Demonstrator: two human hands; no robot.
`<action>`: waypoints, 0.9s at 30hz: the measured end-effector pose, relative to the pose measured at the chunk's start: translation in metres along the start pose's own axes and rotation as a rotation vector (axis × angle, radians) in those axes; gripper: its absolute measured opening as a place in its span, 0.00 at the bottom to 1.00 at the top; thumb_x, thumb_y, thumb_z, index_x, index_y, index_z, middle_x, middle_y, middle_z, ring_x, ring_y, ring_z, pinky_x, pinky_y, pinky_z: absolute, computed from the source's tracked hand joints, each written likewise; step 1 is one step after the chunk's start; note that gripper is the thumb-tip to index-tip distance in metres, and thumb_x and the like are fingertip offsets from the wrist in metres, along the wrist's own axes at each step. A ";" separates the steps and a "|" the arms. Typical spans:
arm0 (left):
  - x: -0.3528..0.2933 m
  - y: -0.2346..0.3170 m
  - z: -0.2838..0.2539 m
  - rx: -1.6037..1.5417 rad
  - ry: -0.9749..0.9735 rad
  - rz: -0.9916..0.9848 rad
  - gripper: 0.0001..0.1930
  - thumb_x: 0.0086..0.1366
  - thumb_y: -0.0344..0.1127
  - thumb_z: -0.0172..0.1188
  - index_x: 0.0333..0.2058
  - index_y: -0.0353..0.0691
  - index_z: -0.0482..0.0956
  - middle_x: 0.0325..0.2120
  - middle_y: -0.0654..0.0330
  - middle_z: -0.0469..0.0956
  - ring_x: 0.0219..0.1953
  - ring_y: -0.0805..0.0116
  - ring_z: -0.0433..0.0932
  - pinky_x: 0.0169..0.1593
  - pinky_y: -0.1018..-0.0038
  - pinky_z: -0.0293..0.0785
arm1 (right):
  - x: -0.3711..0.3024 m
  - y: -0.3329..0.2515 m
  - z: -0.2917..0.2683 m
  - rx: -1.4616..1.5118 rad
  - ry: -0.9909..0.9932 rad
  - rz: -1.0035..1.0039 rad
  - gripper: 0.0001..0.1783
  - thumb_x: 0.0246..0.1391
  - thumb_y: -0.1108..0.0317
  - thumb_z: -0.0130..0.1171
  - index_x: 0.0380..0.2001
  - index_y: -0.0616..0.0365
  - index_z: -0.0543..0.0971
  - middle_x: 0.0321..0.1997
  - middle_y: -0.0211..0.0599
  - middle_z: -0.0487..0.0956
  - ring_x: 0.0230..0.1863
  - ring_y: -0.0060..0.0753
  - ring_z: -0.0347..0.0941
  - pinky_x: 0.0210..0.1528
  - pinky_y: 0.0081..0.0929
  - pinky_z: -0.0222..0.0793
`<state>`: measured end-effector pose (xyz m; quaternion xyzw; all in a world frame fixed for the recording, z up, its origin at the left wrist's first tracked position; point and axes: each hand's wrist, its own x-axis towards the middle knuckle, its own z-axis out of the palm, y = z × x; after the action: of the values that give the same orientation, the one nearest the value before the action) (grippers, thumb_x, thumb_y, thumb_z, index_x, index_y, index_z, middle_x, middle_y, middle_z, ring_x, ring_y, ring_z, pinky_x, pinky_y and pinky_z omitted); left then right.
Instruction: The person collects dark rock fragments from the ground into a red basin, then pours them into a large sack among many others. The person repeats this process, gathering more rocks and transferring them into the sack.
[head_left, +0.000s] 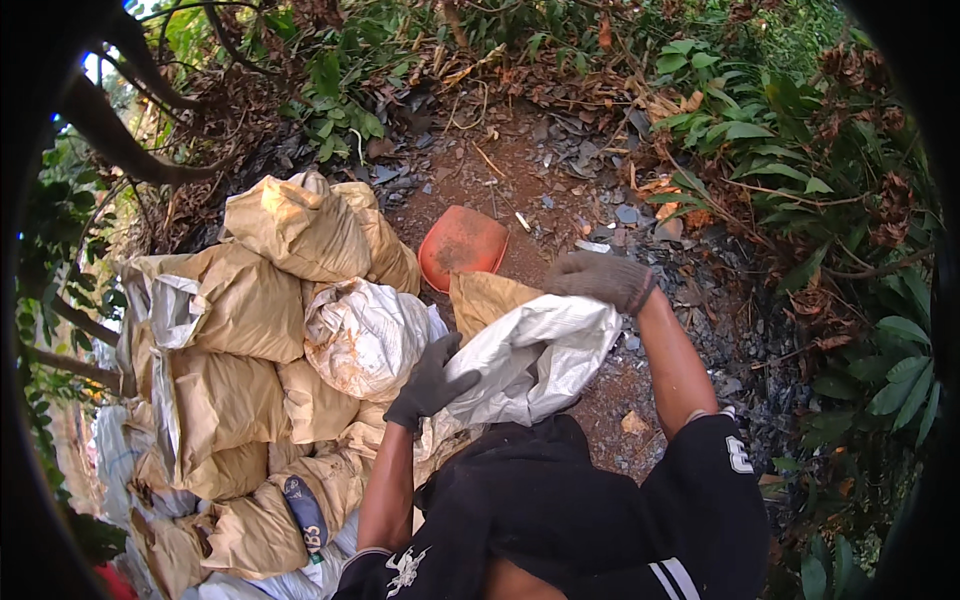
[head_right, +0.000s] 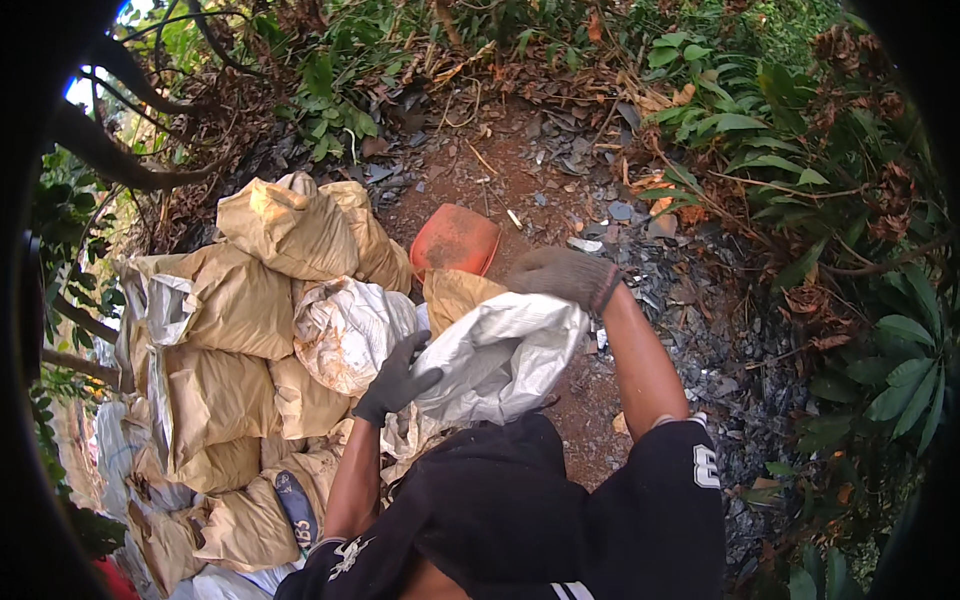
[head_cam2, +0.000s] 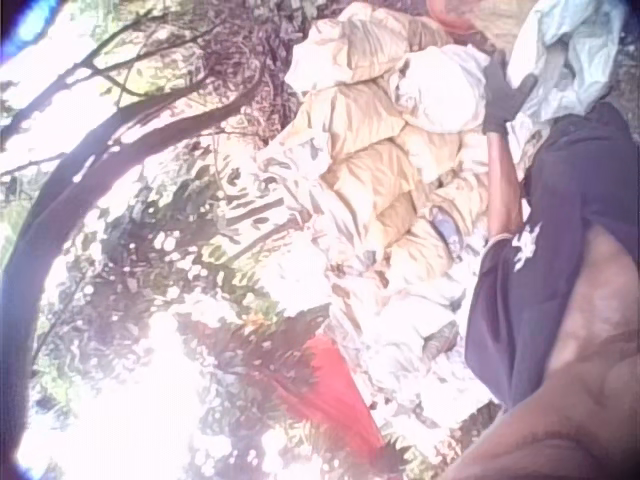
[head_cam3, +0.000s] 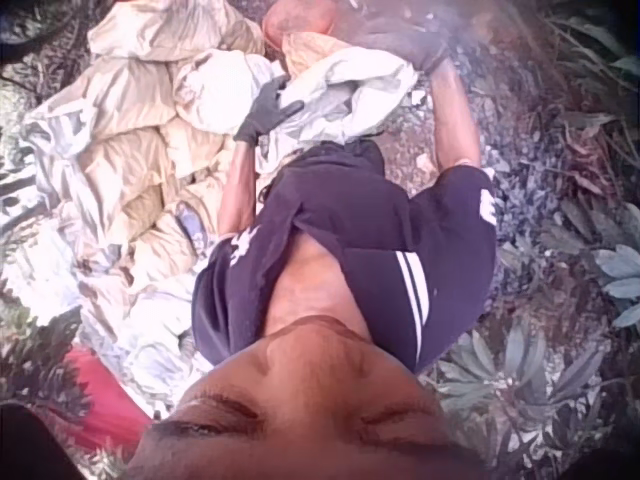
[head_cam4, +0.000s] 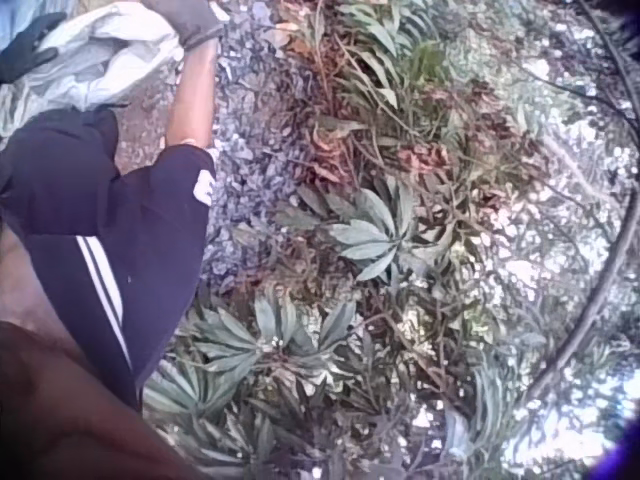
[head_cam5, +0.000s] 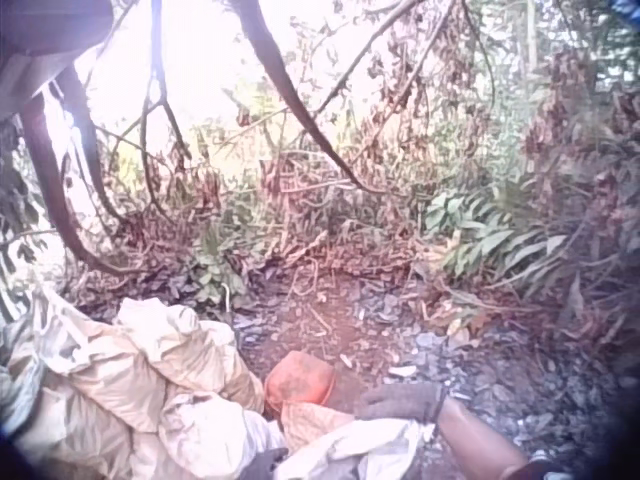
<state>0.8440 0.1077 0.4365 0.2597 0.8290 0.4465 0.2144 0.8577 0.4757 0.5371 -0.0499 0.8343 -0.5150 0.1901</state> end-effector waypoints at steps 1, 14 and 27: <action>0.017 0.048 -0.002 0.212 0.011 0.188 0.51 0.47 0.52 0.79 0.64 0.29 0.66 0.53 0.42 0.73 0.58 0.44 0.72 0.64 0.59 0.67 | 0.009 0.021 -0.010 -0.127 -0.063 -0.175 0.23 0.57 0.52 0.65 0.43 0.63 0.83 0.42 0.39 0.83 0.45 0.29 0.78 0.48 0.29 0.74; 0.128 0.048 0.050 -0.304 0.538 -0.095 0.29 0.54 0.37 0.72 0.53 0.32 0.75 0.42 0.49 0.84 0.43 0.54 0.83 0.51 0.61 0.76 | -0.009 0.029 0.111 -0.592 0.881 0.473 0.64 0.41 0.50 0.78 0.73 0.56 0.49 0.68 0.61 0.64 0.68 0.62 0.65 0.66 0.48 0.66; 0.077 -0.077 0.071 0.587 0.180 -0.068 0.48 0.45 0.45 0.79 0.63 0.35 0.65 0.51 0.38 0.78 0.51 0.38 0.79 0.51 0.52 0.77 | -0.020 0.073 0.010 0.042 1.049 0.354 0.28 0.42 0.70 0.64 0.53 0.58 0.79 0.48 0.51 0.83 0.51 0.51 0.80 0.56 0.40 0.74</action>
<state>0.8073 0.1641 0.3253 0.2421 0.9465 0.2016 0.0705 0.8875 0.5071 0.4744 0.3582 0.8024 -0.4473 -0.1665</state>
